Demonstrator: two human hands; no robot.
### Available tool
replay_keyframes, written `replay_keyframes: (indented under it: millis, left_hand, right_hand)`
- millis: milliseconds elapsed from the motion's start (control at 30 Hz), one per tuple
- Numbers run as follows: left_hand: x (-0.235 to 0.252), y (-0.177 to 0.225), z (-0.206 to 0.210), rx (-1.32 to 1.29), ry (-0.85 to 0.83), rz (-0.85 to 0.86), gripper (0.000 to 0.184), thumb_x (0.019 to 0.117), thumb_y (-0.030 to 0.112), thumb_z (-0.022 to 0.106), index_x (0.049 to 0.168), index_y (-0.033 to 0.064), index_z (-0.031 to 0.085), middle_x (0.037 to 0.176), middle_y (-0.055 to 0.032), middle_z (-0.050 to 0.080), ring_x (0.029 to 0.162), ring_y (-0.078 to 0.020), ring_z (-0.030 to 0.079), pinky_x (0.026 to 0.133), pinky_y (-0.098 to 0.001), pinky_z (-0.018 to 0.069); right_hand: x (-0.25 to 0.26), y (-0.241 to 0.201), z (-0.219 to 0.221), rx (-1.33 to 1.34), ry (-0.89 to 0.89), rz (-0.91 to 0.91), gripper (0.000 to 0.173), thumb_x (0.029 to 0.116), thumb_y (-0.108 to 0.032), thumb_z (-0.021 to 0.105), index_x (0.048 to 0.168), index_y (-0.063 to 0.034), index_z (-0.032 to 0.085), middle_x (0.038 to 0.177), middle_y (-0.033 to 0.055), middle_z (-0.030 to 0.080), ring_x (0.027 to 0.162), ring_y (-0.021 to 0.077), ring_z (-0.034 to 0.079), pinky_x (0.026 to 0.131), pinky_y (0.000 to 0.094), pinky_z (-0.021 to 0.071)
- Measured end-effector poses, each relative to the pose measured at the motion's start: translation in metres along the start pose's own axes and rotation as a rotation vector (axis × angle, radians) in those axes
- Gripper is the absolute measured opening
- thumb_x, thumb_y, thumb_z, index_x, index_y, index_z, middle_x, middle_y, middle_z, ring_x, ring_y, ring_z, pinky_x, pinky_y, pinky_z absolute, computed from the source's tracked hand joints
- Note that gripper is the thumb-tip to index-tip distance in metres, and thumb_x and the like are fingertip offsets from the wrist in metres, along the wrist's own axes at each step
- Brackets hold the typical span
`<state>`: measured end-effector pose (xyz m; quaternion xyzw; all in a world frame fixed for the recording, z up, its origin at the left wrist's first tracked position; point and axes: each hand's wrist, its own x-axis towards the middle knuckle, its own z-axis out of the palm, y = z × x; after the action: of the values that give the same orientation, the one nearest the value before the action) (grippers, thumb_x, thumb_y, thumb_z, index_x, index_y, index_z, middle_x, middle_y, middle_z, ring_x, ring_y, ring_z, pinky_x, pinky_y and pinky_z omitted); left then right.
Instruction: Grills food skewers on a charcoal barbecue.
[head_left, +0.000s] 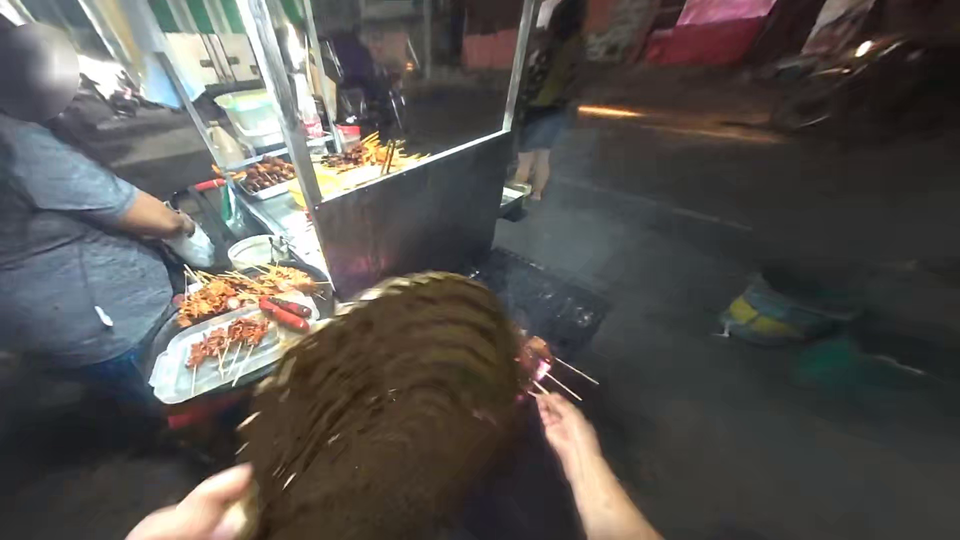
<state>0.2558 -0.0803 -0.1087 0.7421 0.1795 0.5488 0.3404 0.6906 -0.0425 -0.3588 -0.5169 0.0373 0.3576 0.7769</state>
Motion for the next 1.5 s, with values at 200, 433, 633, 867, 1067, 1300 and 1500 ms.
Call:
replay_keyframes:
  millis: [200,433,633,867,1067,1300,1500]
  left_hand:
    - [0.011,-0.057,0.064,0.053,0.006,0.054,0.022,0.0989,0.018,0.066,0.12,0.025,0.067,0.126,0.0105,0.066,0.12,-0.0045,0.06,0.1,-0.0223,0.0517]
    - [0.009,-0.086,0.099,0.087,0.146,-0.05,0.012,0.0971,0.021,0.067,0.108,0.0228,0.07,0.117,0.0098,0.068,0.116,-0.0039,0.061,0.099,-0.0243,0.0522]
    - [0.001,-0.094,0.112,0.192,0.128,-0.049,0.015,0.1,0.02,0.064,0.113,0.013,0.063,0.119,0.0022,0.067,0.119,-0.0054,0.062,0.101,-0.0253,0.053]
    - [-0.006,-0.089,0.113,0.126,0.106,-0.066,0.021,0.1008,0.019,0.063,0.121,0.0149,0.059,0.122,0.0055,0.066,0.116,-0.0025,0.062,0.1,-0.0232,0.0528]
    - [0.004,-0.086,0.105,0.204,0.101,0.002,0.017,0.101,0.021,0.062,0.118,0.0186,0.061,0.119,0.0072,0.066,0.115,-0.0018,0.062,0.099,-0.0217,0.0531]
    - [0.01,-0.084,0.106,0.196,0.154,0.04,0.013,0.0996,0.023,0.065,0.112,0.0199,0.067,0.119,0.0063,0.067,0.119,-0.0061,0.061,0.1,-0.0242,0.0522]
    - [0.007,-0.106,0.11,0.256,0.17,-0.034,0.012,0.0993,0.018,0.063,0.11,0.0131,0.063,0.119,-0.0002,0.067,0.121,-0.0097,0.061,0.103,-0.0289,0.0523]
  right_hand:
    - [0.012,-0.003,-0.036,-0.575,-0.062,0.014,0.024,0.1022,-0.007,0.06,0.122,0.0055,0.059,0.098,0.0135,0.065,0.072,0.0133,0.062,0.063,0.0275,0.0525]
    - [0.039,-0.052,-0.023,-1.742,-0.444,-0.224,0.028,0.1033,-0.023,0.061,0.119,-0.0037,0.073,0.126,0.0228,0.068,0.125,0.0402,0.061,0.109,0.0588,0.0425]
    - [0.042,-0.062,-0.016,-1.777,-0.465,-0.228,0.029,0.1041,-0.022,0.058,0.121,-0.0026,0.071,0.124,0.0239,0.068,0.119,0.0405,0.064,0.102,0.0589,0.048]
    - [0.011,-0.039,-0.013,-1.984,-0.654,-0.409,0.029,0.1034,-0.019,0.059,0.123,0.0014,0.068,0.125,0.0261,0.067,0.119,0.0436,0.064,0.101,0.0597,0.0494]
    - [0.005,-0.043,-0.002,-1.966,-0.606,-0.382,0.033,0.1088,-0.013,0.044,0.122,0.0034,0.068,0.123,0.0261,0.068,0.121,0.0426,0.064,0.104,0.0565,0.0477]
    - [0.002,-0.042,-0.003,-1.992,-0.603,-0.301,0.034,0.1089,-0.016,0.043,0.123,0.0006,0.068,0.124,0.0244,0.069,0.12,0.0407,0.064,0.103,0.0563,0.0492]
    - [0.019,-0.049,-0.007,-1.792,-0.465,-0.462,0.035,0.1053,-0.021,0.056,0.129,0.0035,0.065,0.133,0.0293,0.059,0.122,0.043,0.061,0.104,0.0539,0.0501]
